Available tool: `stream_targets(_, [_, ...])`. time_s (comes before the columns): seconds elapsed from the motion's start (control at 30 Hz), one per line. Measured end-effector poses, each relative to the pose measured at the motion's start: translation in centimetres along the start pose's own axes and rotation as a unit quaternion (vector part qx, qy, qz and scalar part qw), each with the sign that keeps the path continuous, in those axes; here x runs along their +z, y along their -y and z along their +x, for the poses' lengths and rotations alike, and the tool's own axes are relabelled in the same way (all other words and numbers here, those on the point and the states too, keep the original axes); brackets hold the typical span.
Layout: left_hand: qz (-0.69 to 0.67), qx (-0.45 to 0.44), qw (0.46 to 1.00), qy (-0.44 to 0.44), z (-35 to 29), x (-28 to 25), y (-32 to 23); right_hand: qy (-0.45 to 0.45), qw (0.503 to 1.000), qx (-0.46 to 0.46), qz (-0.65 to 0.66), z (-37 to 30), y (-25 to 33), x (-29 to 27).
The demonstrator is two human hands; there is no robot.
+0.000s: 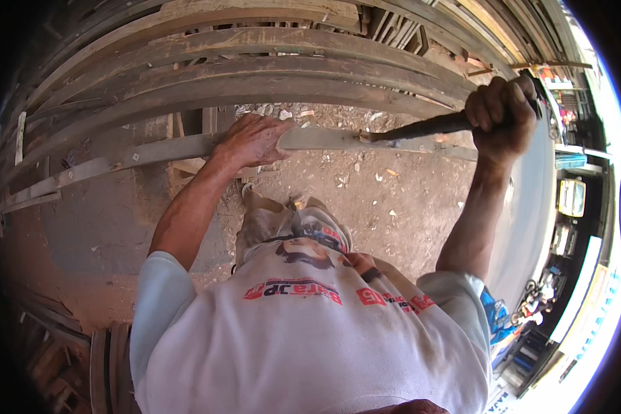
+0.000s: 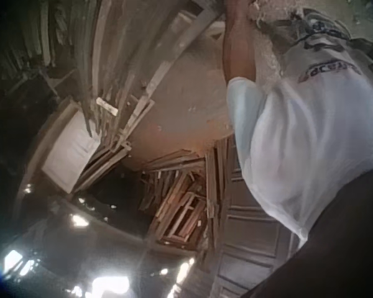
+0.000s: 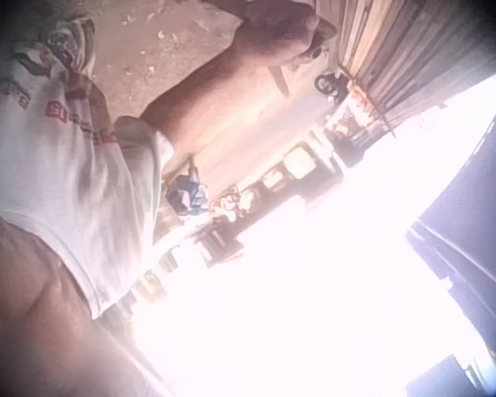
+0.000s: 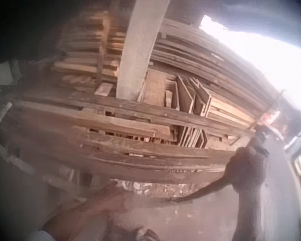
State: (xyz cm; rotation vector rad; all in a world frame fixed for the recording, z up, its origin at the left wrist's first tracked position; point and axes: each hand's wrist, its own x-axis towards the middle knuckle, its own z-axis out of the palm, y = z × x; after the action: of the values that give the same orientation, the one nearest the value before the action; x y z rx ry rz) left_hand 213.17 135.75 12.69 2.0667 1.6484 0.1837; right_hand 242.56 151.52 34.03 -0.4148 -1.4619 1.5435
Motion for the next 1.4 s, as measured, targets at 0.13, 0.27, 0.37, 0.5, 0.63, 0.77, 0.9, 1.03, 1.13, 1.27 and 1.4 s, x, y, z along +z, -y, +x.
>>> stream_targets(0.13, [-0.016, 0.031, 0.999, -0.017, -0.4, 2.9, 0.5, 0.02, 0.998, 0.033, -0.048, -1.0, 0.3, 4.9])
stream_targets(0.27, [-0.003, 0.025, 0.996, 0.085, -3.3, 2.9, -1.9, -0.009, 0.998, 0.033, -0.05, -5.1, 1.1, 3.5])
stream_targets(0.37, [0.026, 0.005, 0.999, 0.034, -1.1, -0.1, 1.9, 0.089, 0.996, 0.018, 0.019, -4.4, 1.7, 0.5])
stream_targets(0.5, [0.016, -0.008, 1.0, -0.02, -2.7, 2.0, 2.6, -0.001, 0.987, 0.028, -0.16, -0.7, -0.7, 11.2])
stream_targets(0.63, [-0.053, -0.049, 0.996, 0.061, -2.4, -0.3, 1.2, -0.002, 0.999, -0.032, -0.011, -2.4, 0.0, 4.4])
stream_targets(0.77, [-0.004, -0.007, 1.0, 0.02, -2.9, 1.5, 0.8, -0.009, 0.999, 0.039, -0.015, -0.9, -0.5, 2.9])
stream_targets(0.9, [-0.036, -0.05, 0.995, 0.075, -3.0, -0.8, 1.6, 0.031, 0.998, 0.007, -0.052, -1.9, -0.6, 7.4])
stream_targets(1.03, [-0.011, 0.017, 0.997, -0.068, -2.6, 2.8, 4.1, 0.09, 0.994, 0.026, 0.061, -3.4, 1.0, -0.5])
stream_targets(1.13, [0.009, 0.01, 0.998, -0.067, -4.3, 4.5, 2.3, 0.056, 0.998, -0.01, -0.026, -0.2, -0.6, 7.5])
stream_targets(1.27, [-0.07, -0.04, 0.995, 0.065, -2.9, -0.2, 1.5, 0.05, 0.999, 0.002, 0.02, -2.1, 0.5, 2.4])
stream_targets(1.4, [-0.006, 0.033, 0.997, -0.068, -2.6, 3.2, 3.2, 0.034, 0.999, 0.015, 0.029, -1.6, 1.0, 2.5])
